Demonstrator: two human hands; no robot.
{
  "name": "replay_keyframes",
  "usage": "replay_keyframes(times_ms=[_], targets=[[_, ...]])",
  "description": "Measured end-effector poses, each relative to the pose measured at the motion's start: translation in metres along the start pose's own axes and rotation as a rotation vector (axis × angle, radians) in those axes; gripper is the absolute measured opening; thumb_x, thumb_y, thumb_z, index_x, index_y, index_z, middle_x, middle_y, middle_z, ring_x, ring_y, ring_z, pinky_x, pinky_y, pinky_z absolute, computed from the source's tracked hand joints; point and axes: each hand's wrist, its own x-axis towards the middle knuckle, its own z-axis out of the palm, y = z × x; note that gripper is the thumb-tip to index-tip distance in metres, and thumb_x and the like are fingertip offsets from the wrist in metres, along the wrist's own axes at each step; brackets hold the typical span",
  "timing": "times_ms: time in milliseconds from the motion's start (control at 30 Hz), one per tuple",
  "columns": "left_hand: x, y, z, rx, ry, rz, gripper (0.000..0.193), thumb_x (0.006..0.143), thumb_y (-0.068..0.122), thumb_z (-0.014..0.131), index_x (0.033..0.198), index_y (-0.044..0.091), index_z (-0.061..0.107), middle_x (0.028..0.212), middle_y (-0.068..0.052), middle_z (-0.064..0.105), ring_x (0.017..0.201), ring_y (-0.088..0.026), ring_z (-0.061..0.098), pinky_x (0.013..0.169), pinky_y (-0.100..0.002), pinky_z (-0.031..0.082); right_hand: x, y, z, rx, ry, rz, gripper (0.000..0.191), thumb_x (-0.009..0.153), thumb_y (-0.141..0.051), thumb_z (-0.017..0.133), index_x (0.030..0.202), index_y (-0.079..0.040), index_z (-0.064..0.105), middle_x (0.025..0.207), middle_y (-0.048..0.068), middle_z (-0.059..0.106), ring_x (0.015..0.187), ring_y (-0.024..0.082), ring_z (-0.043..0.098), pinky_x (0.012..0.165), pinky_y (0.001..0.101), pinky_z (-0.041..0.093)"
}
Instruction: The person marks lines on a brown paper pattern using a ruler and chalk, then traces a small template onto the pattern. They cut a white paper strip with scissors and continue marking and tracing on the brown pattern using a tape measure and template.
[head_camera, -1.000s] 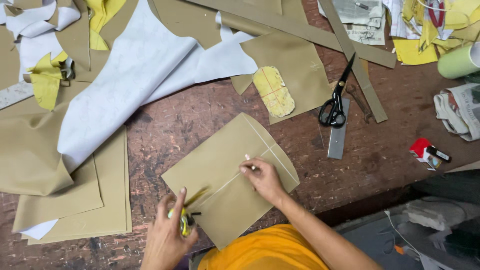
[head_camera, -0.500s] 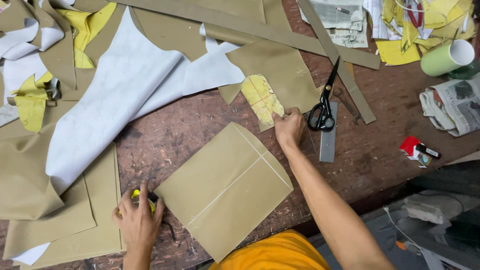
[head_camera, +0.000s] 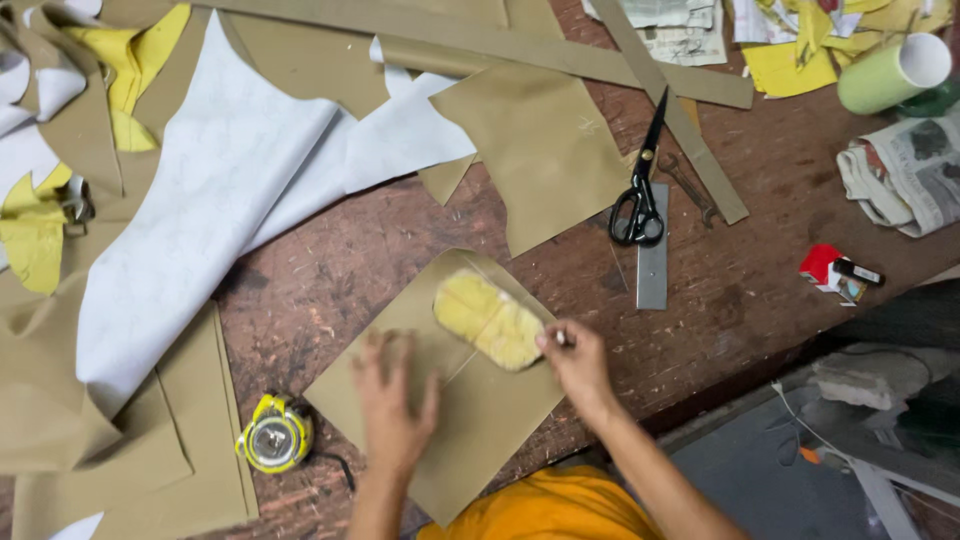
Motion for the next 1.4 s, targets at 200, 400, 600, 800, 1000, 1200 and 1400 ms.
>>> replay_keyframes(times_ms=[200, 400, 600, 800, 1000, 1200, 1400], targets=[[0.031, 0.044, 0.044, 0.143, -0.248, -0.038, 0.091, 0.081, 0.063, 0.069, 0.151, 0.013, 0.041, 0.158, -0.017, 0.033, 0.152, -0.037, 0.017, 0.117, -0.072, 0.005, -0.017, 0.031, 0.023, 0.142, 0.206, -0.139, 0.017, 0.087, -0.006, 0.078, 0.101, 0.001, 0.071, 0.085, 0.004, 0.070, 0.072, 0.006, 0.065, 0.063, 0.0241, 0.053], [0.030, 0.040, 0.058, 0.247, -0.282, -0.016, 0.101, 0.077, 0.074, 0.064, 0.155, 0.015, 0.037, 0.163, -0.011, 0.027, 0.154, -0.039, 0.010, 0.113, -0.077, -0.001, -0.035, 0.016, 0.022, -0.194, 0.310, -0.359, 0.024, 0.083, -0.004, 0.080, 0.106, 0.002, 0.072, 0.092, 0.008, 0.065, 0.075, 0.015, 0.067, 0.066, 0.0292, 0.055], [0.025, 0.035, 0.069, 0.245, -0.262, 0.012, 0.103, 0.080, 0.075, 0.062, 0.158, 0.014, 0.035, 0.165, -0.012, 0.026, 0.155, -0.041, 0.007, 0.113, -0.078, -0.003, -0.035, 0.001, 0.018, -0.234, 0.274, -0.411, 0.031, 0.085, -0.003, 0.077, 0.116, 0.002, 0.071, 0.095, 0.010, 0.066, 0.083, 0.019, 0.067, 0.068, 0.0310, 0.057], [0.021, 0.037, 0.072, 0.239, -0.280, -0.006, 0.104, 0.082, 0.074, 0.061, 0.159, 0.010, 0.033, 0.167, -0.012, 0.025, 0.156, -0.041, 0.006, 0.114, -0.077, -0.005, -0.031, 0.006, 0.017, -0.261, 0.246, -0.346, 0.031, 0.088, -0.003, 0.075, 0.119, 0.001, 0.071, 0.097, 0.009, 0.066, 0.079, 0.019, 0.067, 0.063, 0.0300, 0.056], [0.019, 0.033, 0.069, 0.197, -0.247, -0.016, 0.104, 0.082, 0.074, 0.063, 0.157, 0.009, 0.034, 0.166, -0.011, 0.028, 0.156, -0.039, 0.009, 0.117, -0.074, -0.003, -0.032, 0.004, 0.020, -0.284, 0.282, -0.419, 0.029, 0.087, -0.003, 0.076, 0.116, 0.001, 0.072, 0.093, 0.010, 0.065, 0.074, 0.017, 0.065, 0.059, 0.0296, 0.053], [0.017, 0.026, 0.065, 0.187, -0.252, -0.018, 0.103, 0.082, 0.071, 0.066, 0.158, 0.009, 0.035, 0.166, -0.009, 0.031, 0.157, -0.037, 0.012, 0.119, -0.071, -0.001, -0.035, 0.000, 0.022, -0.298, 0.277, -0.369, 0.029, 0.087, -0.004, 0.077, 0.116, 0.000, 0.073, 0.092, 0.008, 0.064, 0.063, 0.015, 0.059, 0.054, 0.0297, 0.049], [0.017, 0.026, 0.066, 0.199, -0.241, -0.020, 0.103, 0.081, 0.070, 0.067, 0.158, 0.009, 0.035, 0.165, -0.008, 0.031, 0.157, -0.037, 0.012, 0.119, -0.071, 0.000, -0.033, 0.009, 0.022, -0.350, 0.282, -0.454, 0.030, 0.088, -0.006, 0.077, 0.117, -0.001, 0.073, 0.094, 0.008, 0.063, 0.067, 0.017, 0.059, 0.058, 0.0293, 0.050]])
